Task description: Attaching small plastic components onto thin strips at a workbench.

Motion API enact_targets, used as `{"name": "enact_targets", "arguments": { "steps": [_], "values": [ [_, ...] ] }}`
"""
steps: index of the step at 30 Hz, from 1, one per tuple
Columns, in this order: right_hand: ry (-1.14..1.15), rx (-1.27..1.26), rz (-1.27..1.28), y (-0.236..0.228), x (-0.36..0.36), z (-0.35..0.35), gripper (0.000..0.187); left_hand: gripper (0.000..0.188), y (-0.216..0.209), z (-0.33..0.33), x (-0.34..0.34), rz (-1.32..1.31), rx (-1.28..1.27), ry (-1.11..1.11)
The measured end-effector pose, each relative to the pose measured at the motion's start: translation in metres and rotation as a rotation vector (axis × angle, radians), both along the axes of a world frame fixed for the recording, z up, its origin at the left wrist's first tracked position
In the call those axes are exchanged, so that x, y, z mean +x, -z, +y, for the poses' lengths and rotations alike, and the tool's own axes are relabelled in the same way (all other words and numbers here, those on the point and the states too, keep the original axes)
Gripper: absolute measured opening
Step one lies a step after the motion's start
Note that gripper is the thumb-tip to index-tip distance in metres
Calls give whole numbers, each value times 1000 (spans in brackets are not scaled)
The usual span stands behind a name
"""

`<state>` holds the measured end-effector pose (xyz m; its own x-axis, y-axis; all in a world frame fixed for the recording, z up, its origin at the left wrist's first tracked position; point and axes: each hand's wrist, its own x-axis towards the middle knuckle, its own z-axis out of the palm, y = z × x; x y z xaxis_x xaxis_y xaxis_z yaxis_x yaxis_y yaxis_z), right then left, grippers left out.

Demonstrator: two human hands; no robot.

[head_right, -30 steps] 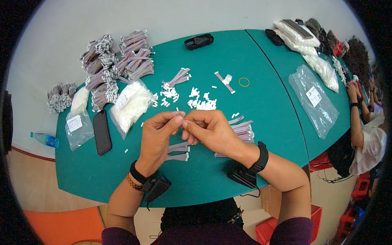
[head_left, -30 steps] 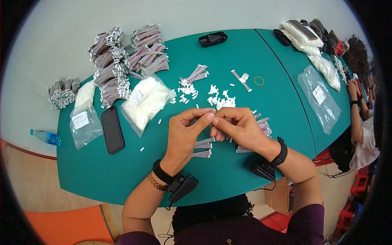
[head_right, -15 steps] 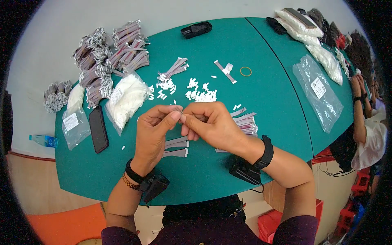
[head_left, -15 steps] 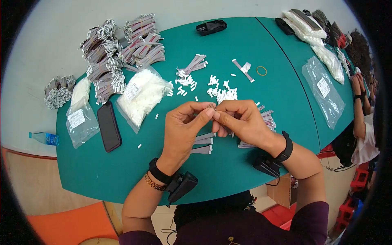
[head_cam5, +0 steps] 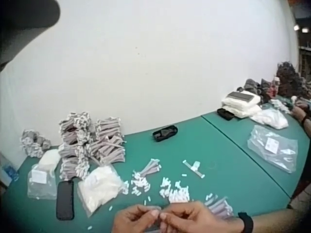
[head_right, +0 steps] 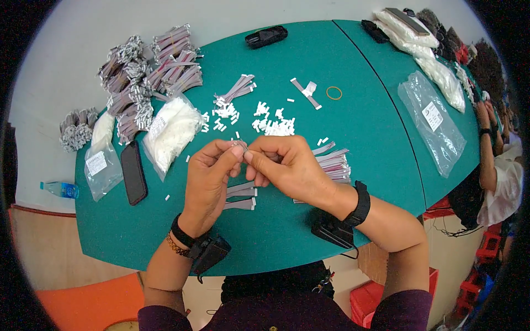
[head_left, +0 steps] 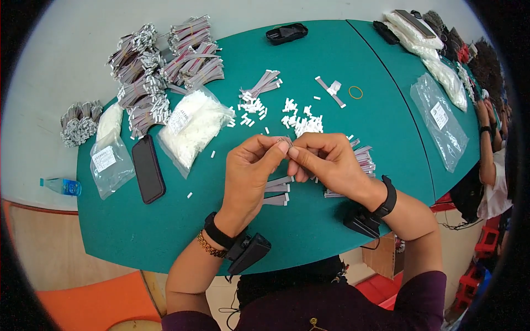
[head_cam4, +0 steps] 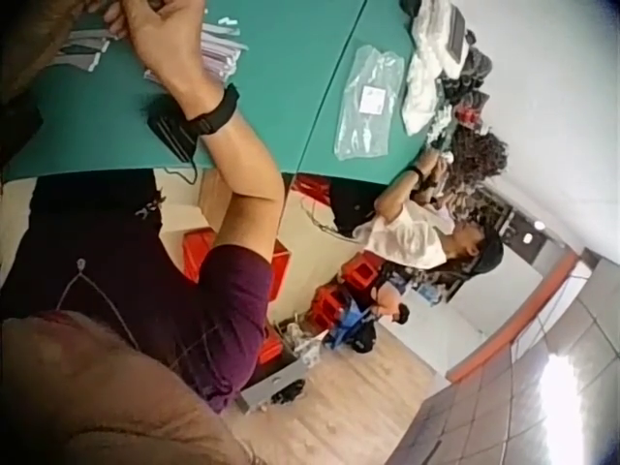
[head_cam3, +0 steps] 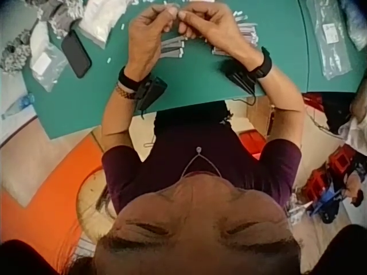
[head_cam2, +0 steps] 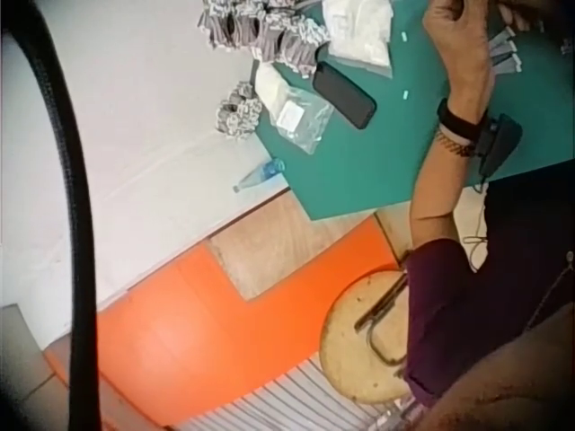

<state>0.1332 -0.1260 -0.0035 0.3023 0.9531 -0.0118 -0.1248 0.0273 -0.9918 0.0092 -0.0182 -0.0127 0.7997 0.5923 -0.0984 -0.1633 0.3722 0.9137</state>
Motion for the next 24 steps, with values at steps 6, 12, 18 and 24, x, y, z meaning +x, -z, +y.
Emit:
{"name": "enact_targets", "arguments": {
  "steps": [6, 12, 18, 24],
  "values": [
    [-18, -16, -22, -1, 3, 1, 18, 11, -3, -3, 2, -5, 137, -39],
    [-10, 5, -17, -1, 0, 1, 19, 12, -3, -4, 1, -24, 159, -63],
    [6, -1, -9, -1, 1, 1, 18, 13, -3, -1, 1, 5, 104, -30],
    [-16, -11, -40, -4, 2, 1, 18, 13, -7, -2, 1, -5, 224, -47]
  ]
}}
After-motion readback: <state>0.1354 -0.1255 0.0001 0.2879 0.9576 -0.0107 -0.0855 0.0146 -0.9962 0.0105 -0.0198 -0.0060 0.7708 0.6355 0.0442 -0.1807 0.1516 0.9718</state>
